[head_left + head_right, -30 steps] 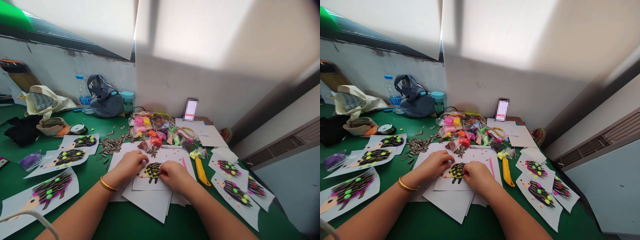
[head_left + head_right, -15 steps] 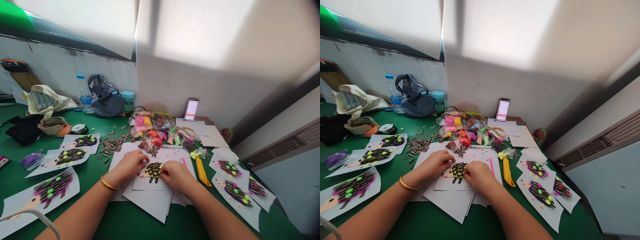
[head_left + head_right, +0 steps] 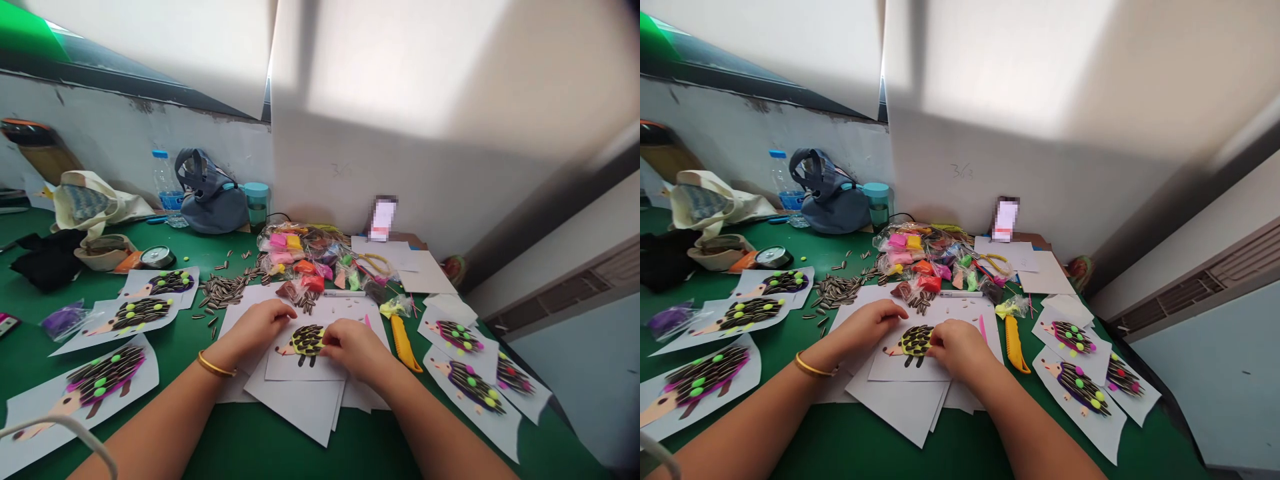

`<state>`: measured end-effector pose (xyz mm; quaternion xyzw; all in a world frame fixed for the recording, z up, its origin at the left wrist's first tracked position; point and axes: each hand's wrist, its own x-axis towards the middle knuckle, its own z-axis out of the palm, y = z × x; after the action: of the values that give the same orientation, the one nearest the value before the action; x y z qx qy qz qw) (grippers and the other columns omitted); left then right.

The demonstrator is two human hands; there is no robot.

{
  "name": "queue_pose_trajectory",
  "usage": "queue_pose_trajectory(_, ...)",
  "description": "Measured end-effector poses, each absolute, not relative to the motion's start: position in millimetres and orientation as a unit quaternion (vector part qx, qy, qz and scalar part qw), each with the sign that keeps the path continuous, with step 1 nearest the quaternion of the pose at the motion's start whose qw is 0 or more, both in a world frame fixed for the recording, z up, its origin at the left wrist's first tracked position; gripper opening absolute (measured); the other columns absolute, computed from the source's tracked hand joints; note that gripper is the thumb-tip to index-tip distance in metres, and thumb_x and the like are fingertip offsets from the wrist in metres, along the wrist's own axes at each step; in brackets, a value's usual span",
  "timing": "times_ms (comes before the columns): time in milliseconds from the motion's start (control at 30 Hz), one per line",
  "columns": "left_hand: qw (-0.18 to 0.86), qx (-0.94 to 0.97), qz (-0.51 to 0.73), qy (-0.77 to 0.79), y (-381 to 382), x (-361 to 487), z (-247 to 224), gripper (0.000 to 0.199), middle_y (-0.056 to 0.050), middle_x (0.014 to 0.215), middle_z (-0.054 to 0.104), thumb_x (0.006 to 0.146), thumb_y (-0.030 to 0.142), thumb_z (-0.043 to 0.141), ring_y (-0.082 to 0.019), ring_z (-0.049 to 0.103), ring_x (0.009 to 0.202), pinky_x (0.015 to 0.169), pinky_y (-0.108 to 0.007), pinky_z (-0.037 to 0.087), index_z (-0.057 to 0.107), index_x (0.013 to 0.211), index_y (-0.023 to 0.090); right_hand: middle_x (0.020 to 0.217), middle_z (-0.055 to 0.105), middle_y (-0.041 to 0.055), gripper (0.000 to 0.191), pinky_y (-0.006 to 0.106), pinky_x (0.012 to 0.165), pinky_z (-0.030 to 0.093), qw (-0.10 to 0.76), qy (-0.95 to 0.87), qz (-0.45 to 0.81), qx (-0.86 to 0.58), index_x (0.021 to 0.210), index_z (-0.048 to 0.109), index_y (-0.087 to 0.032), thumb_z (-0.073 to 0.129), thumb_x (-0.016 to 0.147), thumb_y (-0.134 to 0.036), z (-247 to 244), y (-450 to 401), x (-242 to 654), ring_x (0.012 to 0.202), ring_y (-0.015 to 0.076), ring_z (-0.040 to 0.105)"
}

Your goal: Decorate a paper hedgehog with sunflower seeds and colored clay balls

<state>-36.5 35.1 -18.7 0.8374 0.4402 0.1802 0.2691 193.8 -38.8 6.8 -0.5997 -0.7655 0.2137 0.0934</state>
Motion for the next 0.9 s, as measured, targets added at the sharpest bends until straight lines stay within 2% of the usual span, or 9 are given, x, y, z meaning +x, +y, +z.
queue_pose_trajectory(67, 0.328, 0.788, 0.22, 0.473, 39.3, -39.5, -17.1, 0.026, -0.004, 0.1, 0.072, 0.084, 0.028, 0.051, -0.021, 0.065, 0.092, 0.083, -0.032, 0.049, 0.073, 0.096, 0.022, 0.085, 0.069, 0.0013, 0.008, 0.025, 0.067, 0.039, 0.118, -0.75, 0.226, -0.61, 0.082, 0.072, -0.022, 0.068, 0.083, -0.029, 10.3, -36.2, 200.5, 0.079, 0.0159, 0.06)
queue_pose_trajectory(200, 0.422, 0.672, 0.313, 0.522, 44.5, -45.5, -12.6, 0.029, -0.004, 0.082, 0.071, 0.082, 0.035, 0.052, -0.018, 0.066, 0.077, 0.072, -0.03, 0.052, 0.07, 0.097, 0.018, 0.085, 0.069, 0.0016, 0.015, 0.026, 0.067, 0.039, 0.177, -0.728, 0.209, -0.629, 0.081, 0.07, -0.021, 0.061, 0.088, -0.031, 14.4, -31.4, 210.3, 0.08, 0.0162, 0.06)
queue_pose_trajectory(333, 0.45, 0.638, 0.322, 0.536, 46.1, -48.8, -11.9, 0.03, -0.004, 0.079, 0.071, 0.079, 0.037, 0.056, -0.017, 0.066, 0.07, 0.068, -0.03, 0.052, 0.069, 0.096, 0.017, 0.087, 0.069, 0.0021, 0.015, 0.027, 0.069, 0.04, 0.195, -0.716, 0.205, -0.638, 0.081, 0.069, -0.021, 0.059, 0.088, -0.03, 11.3, -27.9, 212.3, 0.082, 0.0168, 0.06)
queue_pose_trajectory(400, 0.417, 0.662, 0.297, 0.547, 47.0, -49.4, -12.1, 0.03, -0.003, 0.08, 0.071, 0.08, 0.037, 0.054, -0.018, 0.067, 0.07, 0.07, -0.031, 0.052, 0.069, 0.097, 0.018, 0.087, 0.069, 0.0024, 0.015, 0.026, 0.069, 0.04, 0.195, -0.716, 0.204, -0.639, 0.081, 0.069, -0.021, 0.059, 0.088, -0.03, 8.4, -26.8, 212.1, 0.082, 0.0168, 0.06)
queue_pose_trajectory(533, 0.27, 0.722, 0.279, 0.572, 50.5, -52.8, -11.8, 0.032, -0.006, 0.096, 0.071, 0.084, 0.032, 0.047, -0.021, 0.066, 0.086, 0.078, -0.031, 0.05, 0.071, 0.1, 0.02, 0.087, 0.069, 0.0022, 0.016, 0.026, 0.07, 0.041, 0.203, -0.719, 0.198, -0.635, 0.082, 0.069, -0.021, 0.058, 0.088, -0.03, 3.3, -25.3, 212.2, 0.082, 0.0168, 0.06)
queue_pose_trajectory(600, 0.219, 0.749, 0.255, 0.571, 51.5, -56.0, -11.3, 0.03, -0.007, 0.098, 0.069, 0.083, 0.033, 0.05, -0.022, 0.064, 0.089, 0.078, -0.032, 0.048, 0.071, 0.099, 0.02, 0.087, 0.069, 0.002, 0.015, 0.027, 0.07, 0.041, 0.207, -0.719, 0.196, -0.633, 0.082, 0.069, -0.021, 0.058, 0.088, -0.03, 1.7, -24.7, 212.5, 0.082, 0.0167, 0.059)
queue_pose_trajectory(767, 0.182, 0.81, 0.135, 0.541, 48.0, -61.7, -10.7, 0.022, -0.005, 0.091, 0.067, 0.073, 0.04, 0.066, -0.022, 0.062, 0.082, 0.07, -0.03, 0.045, 0.073, 0.087, 0.024, 0.087, 0.069, 0.0025, 0.016, 0.027, 0.07, 0.041, 0.21, -0.717, 0.196, -0.635, 0.082, 0.069, -0.021, 0.057, 0.088, -0.03, -0.2, -24.1, 213.2, 0.081, 0.0167, 0.059)
queue_pose_trajectory(900, 0.134, 0.826, 0.109, 0.536, 44.6, -61.4, -9.8, 0.021, -0.006, 0.093, 0.07, 0.081, 0.03, 0.055, -0.023, 0.064, 0.085, 0.072, -0.031, 0.044, 0.073, 0.09, 0.024, 0.087, 0.069, 0.0024, 0.015, 0.027, 0.069, 0.041, 0.211, -0.718, 0.192, -0.634, 0.082, 0.068, -0.021, 0.057, 0.088, -0.03, -0.6, -24.3, 213.1, 0.081, 0.0167, 0.059)
